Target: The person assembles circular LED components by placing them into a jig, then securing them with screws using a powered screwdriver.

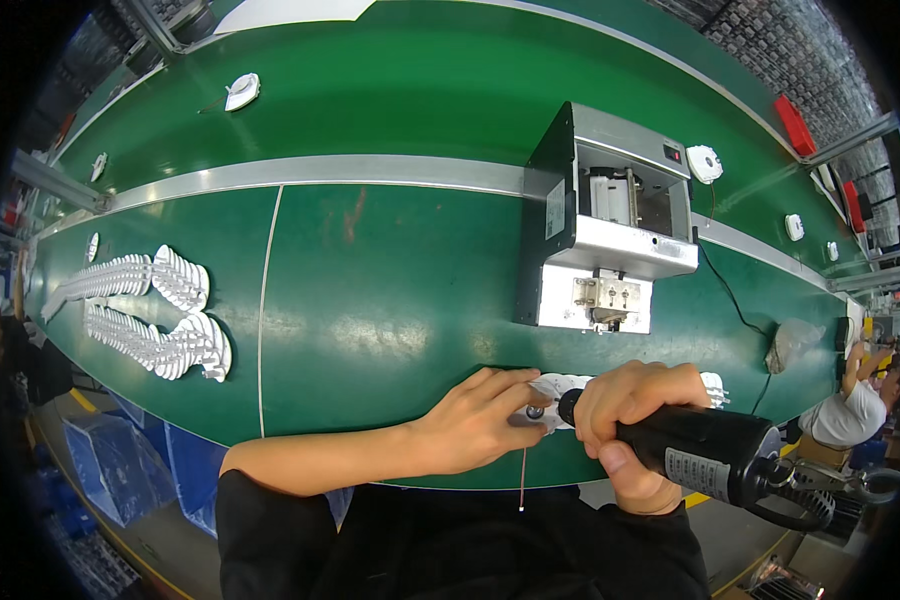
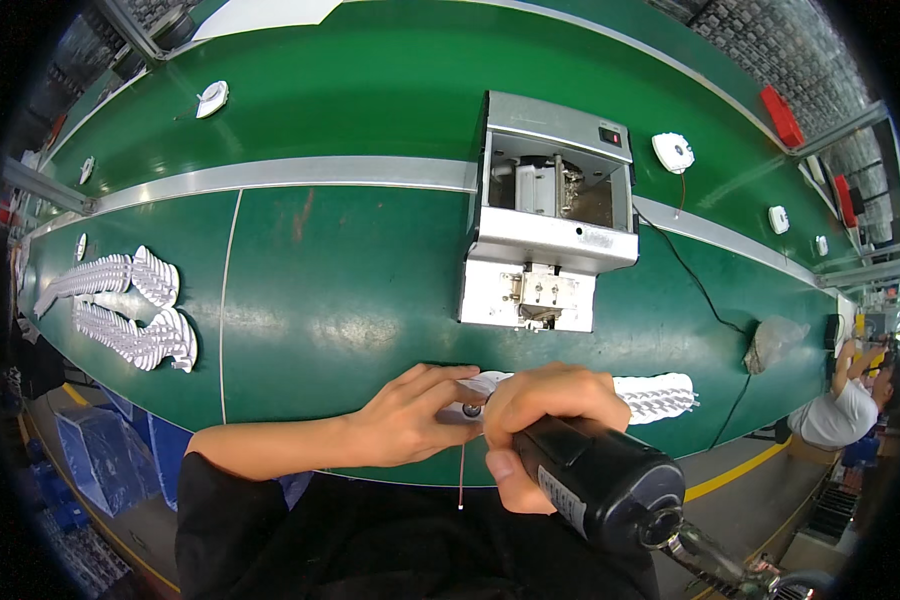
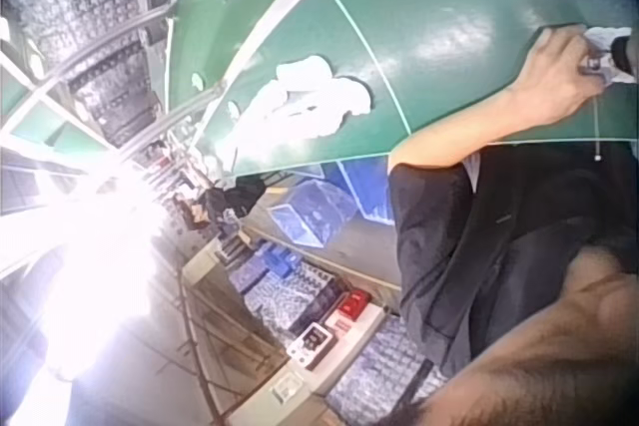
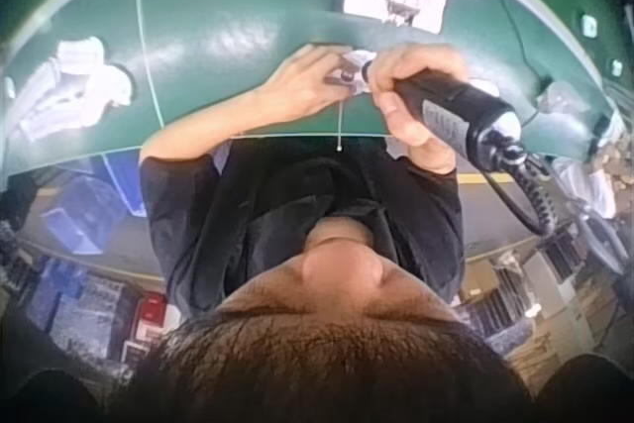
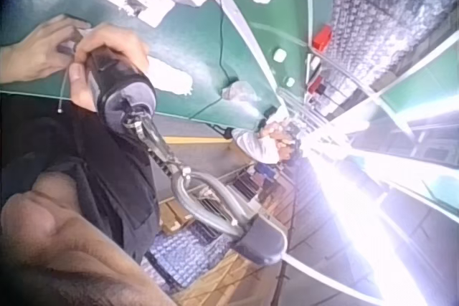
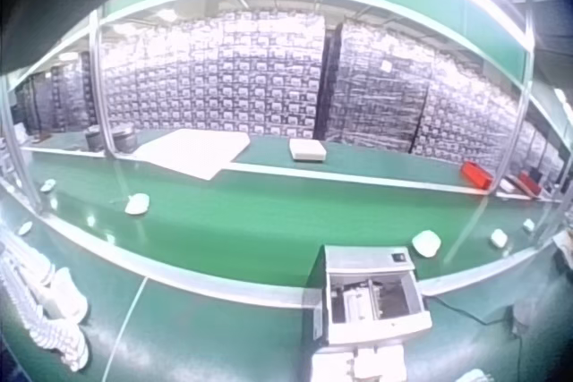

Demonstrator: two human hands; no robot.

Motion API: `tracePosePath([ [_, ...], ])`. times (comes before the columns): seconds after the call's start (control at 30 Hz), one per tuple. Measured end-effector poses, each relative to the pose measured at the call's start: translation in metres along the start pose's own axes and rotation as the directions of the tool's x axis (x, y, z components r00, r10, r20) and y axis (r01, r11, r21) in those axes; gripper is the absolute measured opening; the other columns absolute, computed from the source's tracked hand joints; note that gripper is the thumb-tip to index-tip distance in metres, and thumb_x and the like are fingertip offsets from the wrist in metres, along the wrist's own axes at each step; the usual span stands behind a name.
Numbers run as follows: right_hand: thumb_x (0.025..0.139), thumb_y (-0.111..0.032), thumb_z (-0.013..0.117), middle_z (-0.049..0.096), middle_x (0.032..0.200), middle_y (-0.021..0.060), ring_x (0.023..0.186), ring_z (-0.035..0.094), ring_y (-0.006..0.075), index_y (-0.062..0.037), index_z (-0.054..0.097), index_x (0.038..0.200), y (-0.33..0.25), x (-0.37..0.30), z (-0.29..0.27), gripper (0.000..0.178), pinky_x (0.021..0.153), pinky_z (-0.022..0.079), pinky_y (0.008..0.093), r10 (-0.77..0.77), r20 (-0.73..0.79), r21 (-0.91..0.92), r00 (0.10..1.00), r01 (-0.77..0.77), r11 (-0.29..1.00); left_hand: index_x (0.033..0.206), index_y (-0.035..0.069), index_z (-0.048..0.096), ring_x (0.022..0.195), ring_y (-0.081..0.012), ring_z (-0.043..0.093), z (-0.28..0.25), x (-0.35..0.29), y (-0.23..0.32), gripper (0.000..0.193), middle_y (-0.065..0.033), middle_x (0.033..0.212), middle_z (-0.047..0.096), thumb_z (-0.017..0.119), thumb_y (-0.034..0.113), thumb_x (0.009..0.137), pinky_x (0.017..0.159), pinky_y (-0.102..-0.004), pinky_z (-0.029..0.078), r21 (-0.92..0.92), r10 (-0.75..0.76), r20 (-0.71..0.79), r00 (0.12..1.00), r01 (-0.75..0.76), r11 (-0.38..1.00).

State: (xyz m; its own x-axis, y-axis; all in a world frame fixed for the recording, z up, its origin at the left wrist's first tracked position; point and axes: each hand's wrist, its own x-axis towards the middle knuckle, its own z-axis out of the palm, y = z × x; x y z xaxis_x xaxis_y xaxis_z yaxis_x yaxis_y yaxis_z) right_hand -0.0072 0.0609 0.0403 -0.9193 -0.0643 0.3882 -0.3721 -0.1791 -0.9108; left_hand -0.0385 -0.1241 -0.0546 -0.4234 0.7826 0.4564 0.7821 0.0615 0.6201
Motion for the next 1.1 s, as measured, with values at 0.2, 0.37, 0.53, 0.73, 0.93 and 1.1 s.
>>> tracePosePath([
  [0.2, 0.073, -0.005, 0.072, 0.054, 0.064, 0.0081, 0.052, 0.052, 0.0181, -0.0053, 0.045, 0.109, -0.010, 0.006, -0.003, 0.044, 0.051, 0.044, 0.0327, -0.043, -0.139, 0.197, 0.989, 0.070, 0.978, 0.093, 0.014, 0.069, 0.114, -0.0314, 0.056, 0.001, 0.001, -0.003, 0.021, -0.0067, 0.109, 0.060, 0.071, 0.013, 0.072, 0.081, -0.0391, 0.047, 0.007, 0.031, 0.009, 0.999, -0.031, 0.999],
  [0.37, 0.081, -0.012, 0.064, 0.045, 0.063, 0.0047, 0.045, 0.045, 0.0151, -0.0075, 0.038, 0.118, -0.022, 0.045, -0.022, 0.046, 0.047, 0.041, 0.0310, -0.247, -0.258, 0.061, 0.934, 0.270, 0.961, 0.094, 0.014, 0.068, 0.115, -0.0301, 0.056, 0.000, -0.002, -0.003, 0.019, -0.0050, 0.111, 0.058, 0.072, 0.013, 0.076, 0.079, -0.0388, 0.047, 0.000, 0.023, 0.035, 0.999, -0.023, 1.000],
  [0.53, 0.076, -0.007, 0.061, 0.046, 0.062, 0.0063, 0.044, 0.045, 0.0145, -0.0052, 0.040, 0.115, -0.017, 0.065, -0.019, 0.044, 0.045, 0.043, 0.0308, -0.232, -0.320, -0.006, 0.919, 0.243, 0.970, 0.089, 0.014, 0.068, 0.118, -0.0295, 0.052, 0.002, 0.000, -0.002, 0.014, -0.0054, 0.113, 0.056, 0.068, 0.012, 0.076, 0.084, -0.0389, 0.045, -0.002, 0.016, 0.035, 0.999, -0.016, 1.000],
  [0.73, 0.073, -0.003, 0.059, 0.047, 0.061, 0.0075, 0.043, 0.045, 0.0144, -0.0038, 0.040, 0.107, -0.014, 0.072, -0.018, 0.039, 0.043, 0.043, 0.0299, -0.117, -0.322, -0.017, 0.939, 0.118, 0.993, 0.094, 0.014, 0.068, 0.115, -0.0293, 0.056, 0.001, 0.000, -0.002, 0.018, -0.0053, 0.110, 0.057, 0.072, 0.014, 0.076, 0.079, -0.0387, 0.046, 0.012, 0.038, 0.018, 0.999, -0.038, 0.999],
  [0.93, 0.075, -0.009, 0.073, 0.051, 0.063, 0.0069, 0.043, 0.048, 0.0151, -0.0073, 0.040, 0.103, -0.016, 0.017, -0.006, 0.043, 0.040, 0.042, 0.0293, -0.118, -0.235, 0.122, 0.965, 0.150, 0.981, 0.092, 0.014, 0.068, 0.113, -0.0301, 0.056, 0.002, -0.001, -0.004, 0.018, -0.0057, 0.110, 0.058, 0.071, 0.013, 0.074, 0.081, -0.0378, 0.046, 0.036, 0.049, 0.001, 0.999, -0.049, 0.998],
  [1.1, 0.075, -0.002, 0.068, 0.053, 0.061, 0.0069, 0.045, 0.050, 0.0168, -0.0066, 0.041, 0.102, -0.019, -0.004, -0.003, 0.038, 0.044, 0.047, 0.0319, -0.097, -0.057, 0.146, 0.994, 0.104, 0.984, 0.088, 0.014, 0.069, 0.113, -0.0299, 0.057, 0.002, 0.001, -0.002, 0.015, -0.0052, 0.111, 0.058, 0.070, 0.013, 0.073, 0.080, -0.0371, 0.045, 0.014, 0.034, -0.018, 0.999, -0.034, 0.999],
])
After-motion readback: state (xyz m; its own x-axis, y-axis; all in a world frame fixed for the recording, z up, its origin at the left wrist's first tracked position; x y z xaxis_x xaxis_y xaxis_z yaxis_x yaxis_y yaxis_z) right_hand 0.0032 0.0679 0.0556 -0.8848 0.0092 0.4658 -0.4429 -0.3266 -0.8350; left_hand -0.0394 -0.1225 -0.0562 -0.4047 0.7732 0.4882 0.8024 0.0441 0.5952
